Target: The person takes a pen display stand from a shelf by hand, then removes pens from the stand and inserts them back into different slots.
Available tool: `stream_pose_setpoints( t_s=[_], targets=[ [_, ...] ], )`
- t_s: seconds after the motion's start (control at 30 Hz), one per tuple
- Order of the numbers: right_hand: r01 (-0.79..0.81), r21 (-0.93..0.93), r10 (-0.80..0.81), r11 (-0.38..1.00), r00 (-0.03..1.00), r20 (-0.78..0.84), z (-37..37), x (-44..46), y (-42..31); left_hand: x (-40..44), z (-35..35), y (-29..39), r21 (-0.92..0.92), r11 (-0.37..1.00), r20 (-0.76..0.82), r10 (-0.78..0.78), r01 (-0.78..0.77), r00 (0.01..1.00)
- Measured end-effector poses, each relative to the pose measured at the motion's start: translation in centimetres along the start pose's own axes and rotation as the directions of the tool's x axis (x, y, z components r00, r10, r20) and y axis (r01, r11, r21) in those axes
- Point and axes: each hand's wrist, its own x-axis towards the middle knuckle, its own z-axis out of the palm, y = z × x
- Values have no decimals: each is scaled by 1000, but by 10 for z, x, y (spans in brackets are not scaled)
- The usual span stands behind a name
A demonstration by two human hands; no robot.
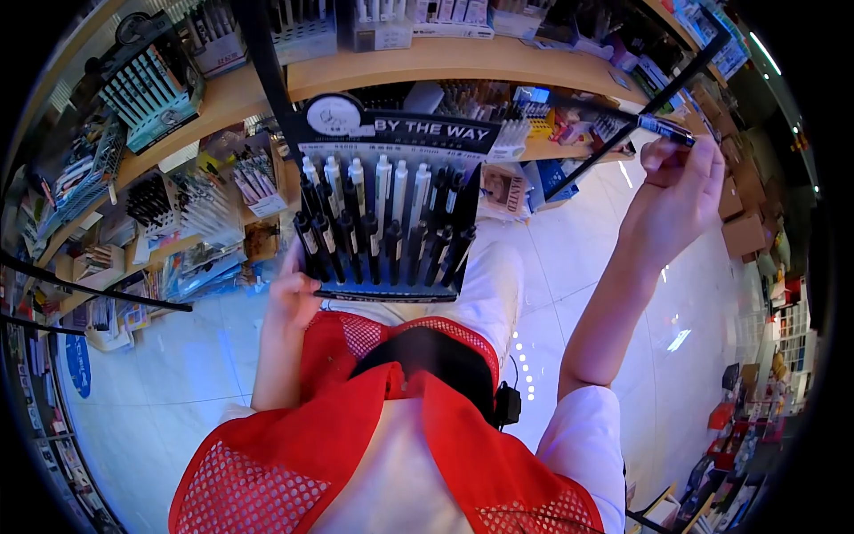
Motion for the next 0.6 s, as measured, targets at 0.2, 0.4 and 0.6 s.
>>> stream_pose_setpoints(
  t_s=[0.2,0.4,0.6],
  targets=[
    [-214,-170,228,962,971,69,19,13,113,-19,-10,4,-159,987,-103,-31,14,994],
    [-353,-338,401,872,913,81,36,25,253,-23,-26,1,-269,963,-78,17,-38,997],
    [-142,-698,315,702,941,125,42,37,297,-25,-31,1,-362,932,1,9,-8,1000]
  ],
)
